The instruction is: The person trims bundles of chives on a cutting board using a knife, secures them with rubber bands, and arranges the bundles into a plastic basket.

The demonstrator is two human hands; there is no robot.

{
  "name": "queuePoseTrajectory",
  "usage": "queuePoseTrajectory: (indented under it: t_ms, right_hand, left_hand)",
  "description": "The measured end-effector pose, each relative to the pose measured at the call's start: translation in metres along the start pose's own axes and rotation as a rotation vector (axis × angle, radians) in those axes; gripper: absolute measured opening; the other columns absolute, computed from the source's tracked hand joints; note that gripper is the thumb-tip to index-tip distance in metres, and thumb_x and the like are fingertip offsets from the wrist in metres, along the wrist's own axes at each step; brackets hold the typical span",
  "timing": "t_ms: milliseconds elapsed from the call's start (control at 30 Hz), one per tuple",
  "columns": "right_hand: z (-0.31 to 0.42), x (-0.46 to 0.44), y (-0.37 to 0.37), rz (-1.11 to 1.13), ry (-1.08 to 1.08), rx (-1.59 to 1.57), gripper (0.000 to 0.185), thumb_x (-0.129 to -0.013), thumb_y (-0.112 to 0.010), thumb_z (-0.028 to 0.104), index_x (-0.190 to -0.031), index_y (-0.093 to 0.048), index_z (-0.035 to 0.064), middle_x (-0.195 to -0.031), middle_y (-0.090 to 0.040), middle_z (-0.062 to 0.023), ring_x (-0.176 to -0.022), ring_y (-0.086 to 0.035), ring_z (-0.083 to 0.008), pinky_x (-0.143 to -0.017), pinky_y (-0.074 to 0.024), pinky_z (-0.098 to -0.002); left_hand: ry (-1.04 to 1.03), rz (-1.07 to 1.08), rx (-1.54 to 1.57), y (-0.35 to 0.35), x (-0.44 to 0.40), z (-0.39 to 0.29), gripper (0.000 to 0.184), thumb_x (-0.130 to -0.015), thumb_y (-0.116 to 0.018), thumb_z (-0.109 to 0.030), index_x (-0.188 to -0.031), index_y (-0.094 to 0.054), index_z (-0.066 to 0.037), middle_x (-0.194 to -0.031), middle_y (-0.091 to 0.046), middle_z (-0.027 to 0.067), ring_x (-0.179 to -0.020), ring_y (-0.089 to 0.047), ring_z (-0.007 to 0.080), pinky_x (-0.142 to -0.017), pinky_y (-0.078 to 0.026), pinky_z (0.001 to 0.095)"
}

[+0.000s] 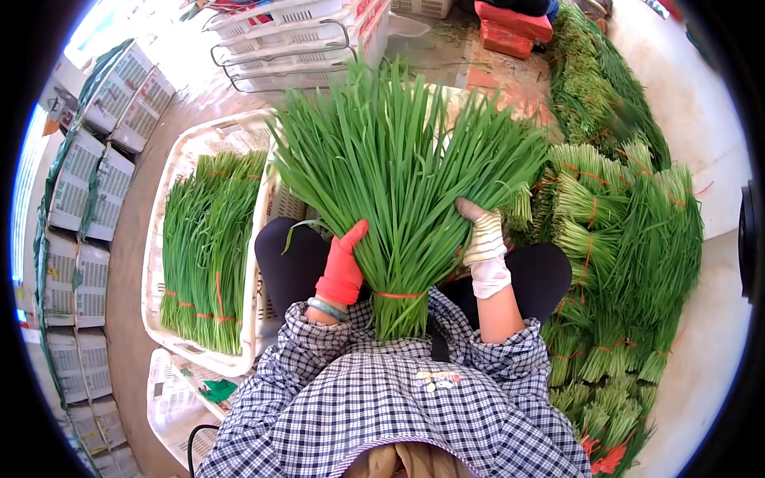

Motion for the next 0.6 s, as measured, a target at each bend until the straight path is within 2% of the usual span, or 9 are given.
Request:
queuePoseTrajectory:
  t_ms: [133, 167, 200, 267, 300, 333, 400, 467, 600]
  right_hand:
    - [0.006, -0.001, 0.001, -0.05, -0.053, 0.01, 0.058, -0.07, -0.078, -0.001, -0.122, -0.054, -0.0002, -0.107, -0.067, -0.0134, -0.086, -0.066, -0.0247, -0.077, -0.0564, -0.0355]
    - [-0.002, -0.017, 0.011, -0.168, -0.116, 0.127, 0.07, -0.07, -0.076, -0.002, -0.132, -0.046, -0.001, -0.121, -0.06, -0.0182, -0.102, -0.062, -0.0268, -0.088, -0.0523, -0.0359]
    - [-0.001, -0.02, 0.012, -0.176, -0.12, 0.127, 0.07, -0.07, -0.076, -0.002, -0.132, -0.046, -0.001, -0.121, -0.06, -0.0182, -0.102, -0.062, -0.0268, -0.088, -0.0523, -0.0359]
    - [0.006, -0.024, 0.015, -0.245, 0.263, 0.045, 0.081, -0.072, -0.073, -0.005, -0.142, -0.033, -0.0013, -0.14, -0.045, -0.0215, -0.122, -0.05, -0.0295, -0.099, -0.0445, -0.0388]
    - [0.017, -0.028, 0.02, -0.226, 0.439, 0.137, 0.088, -0.074, -0.07, -0.005, -0.148, -0.023, -0.0001, -0.151, -0.028, -0.0215, -0.134, -0.036, -0.0317, -0.106, -0.037, -0.0414]
    - [0.024, -0.018, 0.011, -0.391, 0.686, 0.175, 0.076, -0.075, -0.069, -0.005, -0.143, -0.036, 0.0032, -0.144, -0.041, -0.0214, -0.13, -0.045, -0.0329, -0.103, -0.04, -0.0412]
    - [0.014, -0.021, 0.053, -0.186, 1.128, 1.418, 0.055, -0.075, -0.068, -0.002, -0.128, -0.054, 0.007, -0.127, -0.057, -0.0188, -0.119, -0.055, -0.0336, -0.101, -0.0432, -0.0428]
    - [0.07, 0.013, -0.024, 0.423, 1.154, 1.177, 0.033, -0.075, -0.067, 0.001, -0.108, -0.064, 0.0092, -0.107, -0.066, -0.0137, -0.105, -0.062, -0.0327, -0.097, -0.0466, -0.0444]
    - [0.044, 0.019, -0.029, 0.597, 1.013, 1.405, 0.02, -0.078, -0.067, 0.015, -0.097, -0.066, 0.0107, -0.096, -0.065, -0.0092, -0.096, -0.061, -0.0288, -0.089, -0.046, -0.043]
  left_hand:
    - [-0.017, 0.02, -0.039, -0.001, 0.0, 0.002, 0.042, -0.089, -0.064, -0.023, -0.122, -0.058, 0.001, -0.113, -0.066, 0.0116, -0.098, -0.066, 0.0244, -0.088, -0.054, 0.0374]
    - [-0.033, 0.016, -0.053, -0.001, 0.0, 0.002, 0.042, -0.089, -0.064, -0.023, -0.122, -0.058, 0.001, -0.113, -0.066, 0.0118, -0.097, -0.066, 0.0243, -0.087, -0.054, 0.0372]
    - [-0.024, 0.015, -0.054, -0.001, 0.0, 0.002, 0.042, -0.089, -0.064, -0.023, -0.122, -0.058, 0.001, -0.113, -0.066, 0.0118, -0.097, -0.066, 0.0243, -0.087, -0.054, 0.0372]
    - [-0.002, 0.006, -0.083, -0.003, -0.001, 0.0, 0.04, -0.089, -0.064, -0.022, -0.121, -0.058, 0.001, -0.111, -0.067, 0.0119, -0.096, -0.067, 0.0242, -0.086, -0.055, 0.0365]
    - [0.004, 0.006, -0.084, -0.003, -0.001, 0.0, 0.04, -0.089, -0.064, -0.022, -0.121, -0.058, 0.001, -0.111, -0.067, 0.012, -0.096, -0.067, 0.0242, -0.086, -0.055, 0.0365]
    - [0.004, -0.007, -0.091, -0.003, -0.002, 0.0, 0.04, -0.089, -0.064, -0.022, -0.121, -0.058, 0.001, -0.111, -0.067, 0.012, -0.095, -0.067, 0.024, -0.085, -0.055, 0.0363]
    - [0.01, -0.022, -0.099, 0.0, -0.004, 0.001, 0.04, -0.089, -0.064, -0.022, -0.12, -0.059, 0.002, -0.11, -0.067, 0.0121, -0.094, -0.067, 0.0239, -0.085, -0.055, 0.0361]
    - [0.039, -0.006, -0.076, 0.004, -0.007, 0.004, 0.039, -0.087, -0.067, -0.018, -0.12, -0.059, 0.002, -0.11, -0.067, 0.0119, -0.093, -0.067, 0.0229, -0.081, -0.056, 0.035]
    - [0.033, -0.022, -0.091, 0.0, -0.007, 0.004, 0.039, -0.087, -0.067, -0.018, -0.12, -0.058, 0.002, -0.109, -0.067, 0.0122, -0.092, -0.068, 0.0229, -0.08, -0.056, 0.0349]
Point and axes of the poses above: each hand's wrist, its own x-axis away from the middle knuckle, its own y-axis out of the back of the hand, z = x × y, the point moved 1 cm from there along -x, towards the middle knuckle
